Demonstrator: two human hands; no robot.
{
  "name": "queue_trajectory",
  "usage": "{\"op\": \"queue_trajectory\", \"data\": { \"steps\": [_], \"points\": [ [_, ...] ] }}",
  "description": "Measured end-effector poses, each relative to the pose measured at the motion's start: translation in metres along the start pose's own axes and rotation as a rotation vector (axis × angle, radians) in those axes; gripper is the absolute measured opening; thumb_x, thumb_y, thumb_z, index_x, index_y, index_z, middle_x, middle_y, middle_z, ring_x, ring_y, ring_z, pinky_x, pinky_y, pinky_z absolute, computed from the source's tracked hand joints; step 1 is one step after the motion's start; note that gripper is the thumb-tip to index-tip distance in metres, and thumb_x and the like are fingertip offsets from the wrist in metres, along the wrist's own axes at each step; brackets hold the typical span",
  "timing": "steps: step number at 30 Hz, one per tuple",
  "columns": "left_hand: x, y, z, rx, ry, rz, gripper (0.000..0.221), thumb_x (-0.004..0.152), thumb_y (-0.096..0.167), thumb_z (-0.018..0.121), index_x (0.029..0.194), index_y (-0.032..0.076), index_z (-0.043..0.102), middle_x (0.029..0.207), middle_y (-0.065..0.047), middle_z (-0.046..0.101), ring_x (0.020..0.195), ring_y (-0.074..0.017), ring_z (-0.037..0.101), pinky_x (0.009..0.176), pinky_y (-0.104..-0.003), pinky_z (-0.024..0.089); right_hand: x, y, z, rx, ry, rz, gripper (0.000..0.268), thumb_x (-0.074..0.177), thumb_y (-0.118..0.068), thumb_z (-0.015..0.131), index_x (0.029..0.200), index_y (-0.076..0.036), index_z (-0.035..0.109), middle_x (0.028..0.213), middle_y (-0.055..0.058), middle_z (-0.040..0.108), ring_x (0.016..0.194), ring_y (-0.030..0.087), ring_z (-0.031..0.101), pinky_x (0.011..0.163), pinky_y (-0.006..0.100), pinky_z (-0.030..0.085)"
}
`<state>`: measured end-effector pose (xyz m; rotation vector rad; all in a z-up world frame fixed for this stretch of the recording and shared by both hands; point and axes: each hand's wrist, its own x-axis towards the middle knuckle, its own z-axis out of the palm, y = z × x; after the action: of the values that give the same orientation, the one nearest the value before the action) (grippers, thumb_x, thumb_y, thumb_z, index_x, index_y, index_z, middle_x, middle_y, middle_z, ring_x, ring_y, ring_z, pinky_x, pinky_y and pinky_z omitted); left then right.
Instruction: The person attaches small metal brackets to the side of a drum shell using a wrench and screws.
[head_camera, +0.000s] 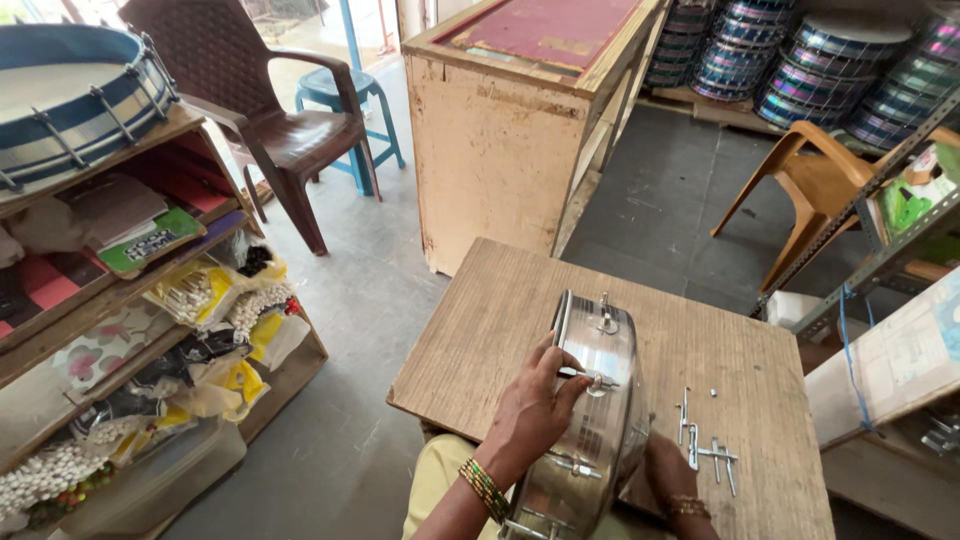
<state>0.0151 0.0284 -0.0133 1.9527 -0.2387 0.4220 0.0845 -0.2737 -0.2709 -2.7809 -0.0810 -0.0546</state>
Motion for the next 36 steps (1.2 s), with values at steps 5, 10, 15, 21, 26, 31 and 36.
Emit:
{"op": "queue_trajectory", "data": {
  "steps": [5,10,15,21,26,31,36],
  "points": [
    [0.000,-0.004,0.002,0.009,-0.001,-0.010,0.022,0.094,0.024,0.071,0.107,0.010,0.060,0.136,-0.021,0.060,0.102,-0.0411,0.068,0.078,-0.048,0.056,0.009,-0.012,-0.012,0.115,-0.048,0.265,0.032,0.095,-0.018,0.056,0.125,-0.021,0.067,0.115,0.011,0.072,0.087,0.031,0.074,0.074,0.044,0.060],
    [0.003,-0.003,0.008,0.027,0.044,0.093,0.019,0.095,0.023,0.072,0.105,0.010,0.063,0.137,-0.024,0.060,0.120,-0.0441,0.062,0.079,-0.050,0.055,0.014,-0.073,-0.109,0.634,0.402,0.229,0.031,0.106,-0.023,0.060,0.134,-0.013,0.070,0.103,0.017,0.075,0.080,0.029,0.066,0.068,0.045,0.054],
    [0.006,0.004,0.017,0.024,-0.006,-0.013,0.020,0.094,0.025,0.070,0.106,0.012,0.062,0.141,-0.025,0.056,0.109,-0.0390,0.069,0.082,-0.048,0.056,-0.038,-0.173,-0.204,0.319,0.461,-0.469,0.030,0.095,-0.020,0.064,0.121,-0.007,0.070,0.123,0.011,0.068,0.109,0.029,0.064,0.093,0.041,0.053],
    [0.002,0.005,0.018,0.052,0.048,0.089,0.019,0.095,0.024,0.071,0.107,0.011,0.062,0.138,-0.027,0.057,0.113,-0.0411,0.067,0.080,-0.049,0.056,-0.048,-0.209,-0.235,0.198,0.372,-0.450,0.030,0.087,-0.015,0.069,0.116,-0.009,0.074,0.121,0.006,0.069,0.109,0.030,0.061,0.094,0.041,0.051],
    [0.000,0.010,0.015,0.050,-0.019,-0.040,0.022,0.094,0.027,0.069,0.108,0.012,0.060,0.144,-0.024,0.054,0.107,-0.0368,0.071,0.081,-0.047,0.057,-0.046,-0.209,-0.231,0.211,0.322,-0.408,0.021,0.087,-0.016,0.071,0.107,-0.008,0.071,0.127,0.007,0.067,0.113,0.029,0.062,0.095,0.040,0.052],
    [-0.003,0.009,0.014,0.049,-0.007,0.014,0.021,0.094,0.026,0.070,0.107,0.011,0.062,0.143,-0.024,0.054,0.115,-0.0392,0.067,0.081,-0.048,0.057,-0.048,-0.214,-0.229,0.253,0.361,-0.457,0.043,0.085,-0.013,0.069,0.127,-0.003,0.061,0.137,0.017,0.059,0.126,0.036,0.056,0.102,0.045,0.047],
    [0.004,0.005,0.016,0.036,0.018,0.011,0.023,0.094,0.026,0.070,0.108,0.010,0.062,0.139,-0.024,0.057,0.114,-0.0396,0.067,0.084,-0.049,0.056,-0.062,-0.223,-0.227,0.075,0.343,-0.486,0.045,0.090,-0.016,0.066,0.132,-0.002,0.060,0.144,0.018,0.054,0.126,0.038,0.054,0.105,0.047,0.044]
  ]
}}
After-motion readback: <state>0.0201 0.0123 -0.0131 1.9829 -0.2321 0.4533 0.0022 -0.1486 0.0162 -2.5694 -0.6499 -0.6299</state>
